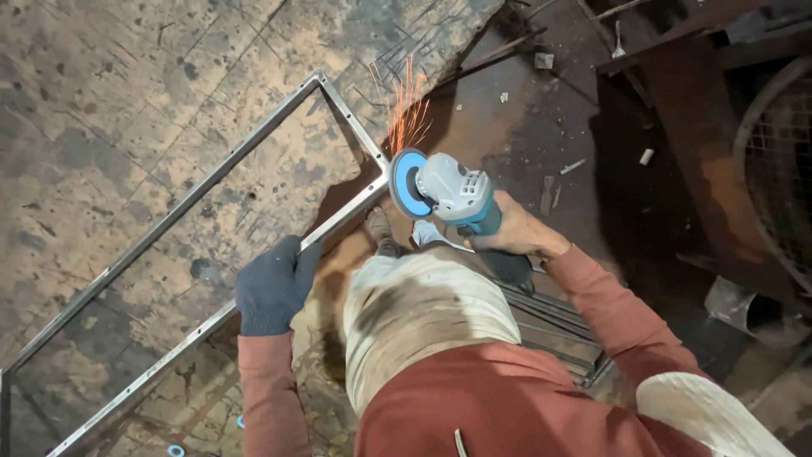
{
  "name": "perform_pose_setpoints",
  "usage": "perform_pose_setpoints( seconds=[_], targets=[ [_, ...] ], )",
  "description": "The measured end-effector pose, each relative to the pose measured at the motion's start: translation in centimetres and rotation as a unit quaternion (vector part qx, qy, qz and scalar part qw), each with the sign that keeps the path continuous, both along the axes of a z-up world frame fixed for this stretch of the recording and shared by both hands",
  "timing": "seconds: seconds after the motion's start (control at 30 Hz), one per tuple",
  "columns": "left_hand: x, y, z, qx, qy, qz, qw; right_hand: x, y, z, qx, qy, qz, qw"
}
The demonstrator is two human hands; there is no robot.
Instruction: The recorder uses an angle grinder to smooth the edges and welded joints of metal frames and rectangular tubes.
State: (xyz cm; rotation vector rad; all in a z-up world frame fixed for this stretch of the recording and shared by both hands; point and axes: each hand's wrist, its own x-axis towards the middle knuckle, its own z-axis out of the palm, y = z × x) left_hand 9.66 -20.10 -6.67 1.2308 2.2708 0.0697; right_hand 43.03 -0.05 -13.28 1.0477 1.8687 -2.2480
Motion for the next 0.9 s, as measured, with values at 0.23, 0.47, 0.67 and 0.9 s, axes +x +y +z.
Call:
perform_pose_setpoints(
  seconds=[0.23, 0.47, 0.67, 0.9],
  targets=[
    [-0.5, 0.5, 1.0, -0.006, -0.012, 0.020, 1.000, 1.5, -0.3, -2.1, -0.032, -0.019, -0.008, 0.999],
    [-1.2, 1.3, 2.4, -0.020, 0.037, 0.019, 0.999, 1.1, 0.1, -3.2, -0.026, 0.031, -0.021, 0.999],
    [-2.3, 1.4, 2.5, -0.005, 0.076, 0.018, 0.997, -1.4, 1.4, -3.3, -0.027, 0.064, -0.015, 0.997],
    [-3.8, 2.1, 3.2, 0.016, 0.097, 0.013, 0.995, -3.7, 1.7, -4.7, -0.009, 0.114, -0.044, 0.992]
  ],
)
